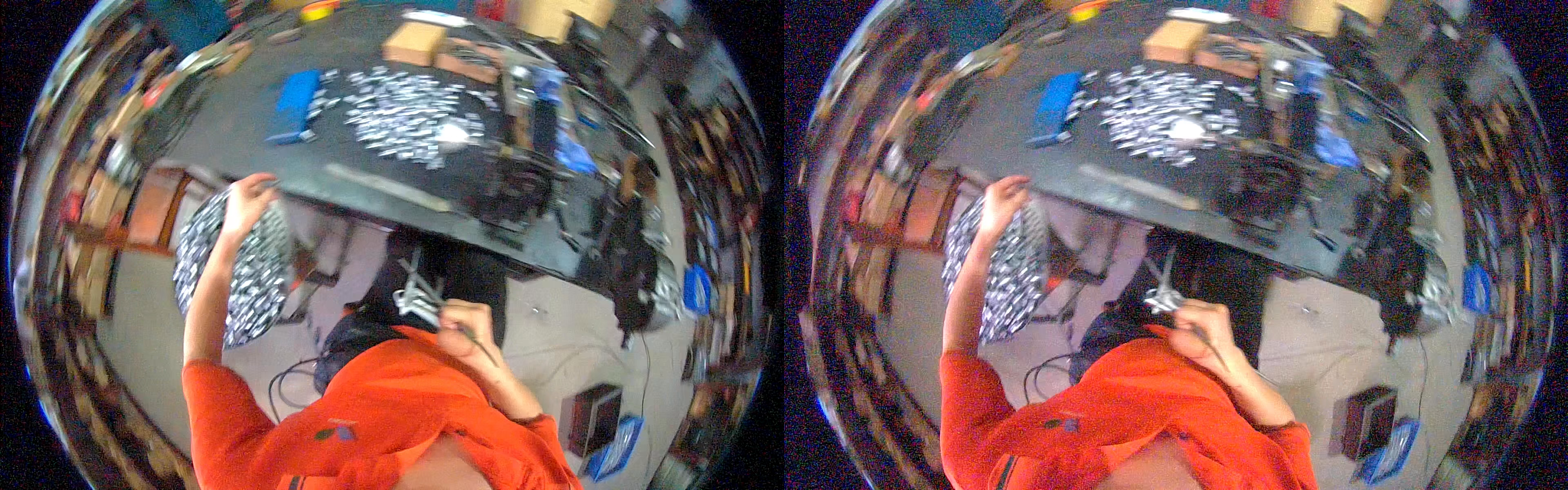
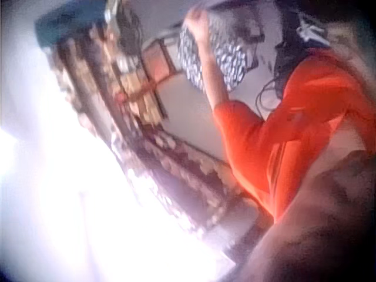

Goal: The person cleans individual metal parts by holding each one and spraying it with air from a nozzle before placing it into a large metal container.

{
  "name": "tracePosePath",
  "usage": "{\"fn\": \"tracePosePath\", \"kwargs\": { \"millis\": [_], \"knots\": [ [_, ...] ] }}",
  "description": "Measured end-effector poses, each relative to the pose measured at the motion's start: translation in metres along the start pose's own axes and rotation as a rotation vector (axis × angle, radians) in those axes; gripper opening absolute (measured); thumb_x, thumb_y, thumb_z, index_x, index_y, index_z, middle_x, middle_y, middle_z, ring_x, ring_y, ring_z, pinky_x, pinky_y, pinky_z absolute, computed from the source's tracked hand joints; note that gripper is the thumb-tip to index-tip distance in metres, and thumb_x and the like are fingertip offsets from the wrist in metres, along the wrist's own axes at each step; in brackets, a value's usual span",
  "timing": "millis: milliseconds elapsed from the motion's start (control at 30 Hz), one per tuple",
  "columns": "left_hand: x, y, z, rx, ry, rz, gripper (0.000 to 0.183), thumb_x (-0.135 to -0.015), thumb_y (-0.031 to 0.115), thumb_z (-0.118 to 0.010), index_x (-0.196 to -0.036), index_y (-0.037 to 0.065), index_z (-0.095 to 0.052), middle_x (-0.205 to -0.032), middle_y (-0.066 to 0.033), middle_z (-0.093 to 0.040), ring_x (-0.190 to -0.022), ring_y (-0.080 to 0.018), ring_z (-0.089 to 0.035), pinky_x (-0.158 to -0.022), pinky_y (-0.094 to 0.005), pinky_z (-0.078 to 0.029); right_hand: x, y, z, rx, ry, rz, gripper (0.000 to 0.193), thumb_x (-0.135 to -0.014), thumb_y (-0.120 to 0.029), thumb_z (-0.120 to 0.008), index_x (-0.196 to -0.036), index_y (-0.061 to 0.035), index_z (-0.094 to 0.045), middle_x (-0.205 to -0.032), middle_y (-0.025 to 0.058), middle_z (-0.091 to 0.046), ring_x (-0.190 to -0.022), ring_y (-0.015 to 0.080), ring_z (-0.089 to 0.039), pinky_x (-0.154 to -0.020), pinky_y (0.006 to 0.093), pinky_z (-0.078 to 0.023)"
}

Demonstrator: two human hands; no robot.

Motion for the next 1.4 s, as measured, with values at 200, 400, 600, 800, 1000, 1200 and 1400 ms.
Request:
{"fn": "tracePosePath", "kwargs": {
  "millis": [200,400,600,800,1000,1200,1400],
  "knots": [
    [0.041,-0.062,0.036,-0.525,-0.081,-0.017,0.03,-0.067,0.003,-0.057,-0.096,0.002,-0.066,-0.079,-0.012,-0.067,-0.078,-0.022,-0.066,-0.072,-0.032,-0.051,-0.008,-0.008,-0.01,0.022,0.054,0.062,0.029,-0.056,0.012,-0.053,-0.054,-0.0033,-0.029,-0.051,0.007,-0.035,-0.044,0.0178,-0.035,-0.042,0.0274,-0.025],
    [0.035,-0.081,0.033,-0.837,0.033,0.143,0.028,-0.07,0.03,-0.067,-0.083,0.005,-0.069,-0.08,-0.0179,-0.066,-0.079,-0.0322,-0.065,-0.071,-0.0417,-0.052,-0.006,-0.008,-0.009,0.063,0.052,0.075,0.033,-0.058,0.013,-0.055,-0.054,-0.0033,-0.026,-0.05,0.007,-0.034,-0.042,0.0169,-0.034,-0.041,0.0276,-0.025],
    [0.014,-0.109,0.007,-1.089,0.02,0.223,0.032,-0.07,0.032,-0.067,-0.081,0.002,-0.066,-0.09,-0.0177,-0.067,-0.084,-0.0324,-0.066,-0.074,-0.0407,-0.053,0.001,0.007,-0.007,0.025,0.007,0.007,0.022,-0.058,-0.004,-0.056,-0.055,-0.0038,-0.035,-0.054,0.0057,-0.035,-0.046,0.0169,-0.037,-0.044,0.0296,-0.026],
    [0.006,-0.123,0.007,-0.903,0.029,0.22,0.027,-0.071,0.028,-0.066,-0.091,0.011,-0.069,-0.096,-0.0154,-0.066,-0.087,-0.0312,-0.065,-0.079,-0.0419,-0.051,0.004,0.014,-0.005,0.035,0.06,0.003,0.02,-0.056,0.005,-0.052,-0.055,-0.003,-0.034,-0.052,0.0056,-0.032,-0.046,0.0165,-0.033,-0.044,0.0292,-0.024],
    [0.024,-0.075,0.012,-0.59,0.049,0.02,0.026,-0.078,0.021,-0.066,-0.097,0.003,-0.066,-0.086,-0.0171,-0.067,-0.077,-0.0294,-0.066,-0.071,-0.037,-0.052,-0.002,0.0,-0.001,0.051,0.03,0.061,0.019,-0.058,0.002,-0.054,-0.056,-0.0031,-0.036,-0.052,0.0079,-0.036,-0.044,0.0201,-0.038,-0.043,0.031,-0.027],
    [0.095,0.057,-0.069,0.752,-0.383,0.084,0.029,-0.082,0.001,-0.064,-0.109,-0.004,-0.057,-0.095,-0.0171,-0.066,-0.082,-0.0224,-0.066,-0.08,-0.0322,-0.051,-0.009,-0.006,-0.015,-0.115,-0.086,0.043,0.026,-0.063,-0.007,-0.06,-0.055,-0.0051,-0.035,-0.052,0.0072,-0.037,-0.045,0.0201,-0.037,-0.043,0.0329,-0.028],
    [0.159,0.109,-0.156,1.222,-0.679,0.282,0.031,-0.083,0.019,-0.067,-0.104,-0.003,-0.059,-0.084,-0.0136,-0.064,-0.07,-0.0232,-0.064,-0.07,-0.0344,-0.051,-0.016,-0.026,-0.013,-0.144,-0.152,0.101,0.024,-0.062,-0.01,-0.064,-0.062,-0.0044,-0.04,-0.057,0.0095,-0.039,-0.049,0.0271,-0.042,-0.045,0.0346,-0.031]
  ]
}}
Point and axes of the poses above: each hand's wrist, its own x-axis away from the middle knuckle, its own z-axis out of the back of the hand, y = z × x, the point moved 9 cm from there along -x, towards the middle knuckle
